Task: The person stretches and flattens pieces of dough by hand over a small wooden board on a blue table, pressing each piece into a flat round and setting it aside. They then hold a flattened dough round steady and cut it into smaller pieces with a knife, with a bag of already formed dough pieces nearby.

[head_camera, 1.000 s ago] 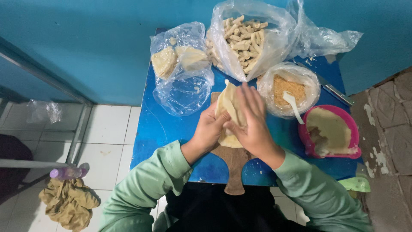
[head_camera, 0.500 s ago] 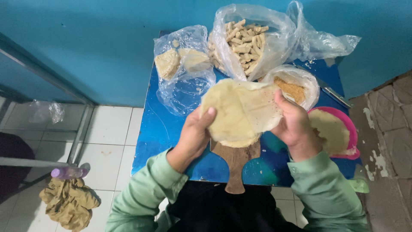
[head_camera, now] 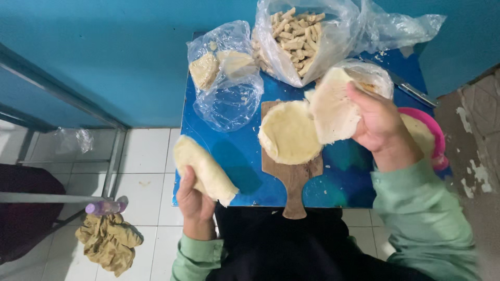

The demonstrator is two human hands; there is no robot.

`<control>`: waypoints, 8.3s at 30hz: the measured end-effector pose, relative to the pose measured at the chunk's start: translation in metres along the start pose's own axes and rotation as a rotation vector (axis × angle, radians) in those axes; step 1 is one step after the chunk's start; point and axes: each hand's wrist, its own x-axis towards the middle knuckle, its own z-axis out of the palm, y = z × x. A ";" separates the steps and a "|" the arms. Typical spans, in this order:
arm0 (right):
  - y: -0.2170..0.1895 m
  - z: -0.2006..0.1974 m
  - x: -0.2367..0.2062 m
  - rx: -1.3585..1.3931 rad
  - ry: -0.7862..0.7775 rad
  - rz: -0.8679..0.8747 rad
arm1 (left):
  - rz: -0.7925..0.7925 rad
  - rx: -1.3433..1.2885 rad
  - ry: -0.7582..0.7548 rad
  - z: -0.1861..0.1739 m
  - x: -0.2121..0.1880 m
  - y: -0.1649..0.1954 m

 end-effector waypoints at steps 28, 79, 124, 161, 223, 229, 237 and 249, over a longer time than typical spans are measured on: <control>0.053 0.019 0.029 -1.578 0.108 -0.732 | -0.060 -0.011 0.073 0.010 -0.025 -0.004; 0.117 0.111 -0.133 -1.161 0.030 -0.859 | -0.256 0.238 -0.162 0.078 -0.065 -0.088; 0.050 0.026 -0.093 -0.322 0.204 -0.311 | 0.290 1.412 0.016 0.056 -0.063 -0.008; 0.065 0.010 0.041 -1.549 0.297 -0.754 | 0.377 1.443 0.091 0.053 -0.060 0.014; 0.143 0.078 -0.105 -0.399 -0.065 -0.422 | 0.382 1.214 -0.168 0.080 -0.042 -0.105; 0.167 0.063 -0.103 -0.350 0.130 -0.316 | 0.331 1.130 -0.135 0.067 -0.040 -0.122; 0.164 0.054 -0.101 -0.569 0.184 -0.438 | -0.041 0.370 0.175 0.034 -0.028 -0.131; 0.162 0.048 -0.099 -0.015 0.108 -0.063 | -0.218 0.121 0.045 0.045 -0.045 -0.119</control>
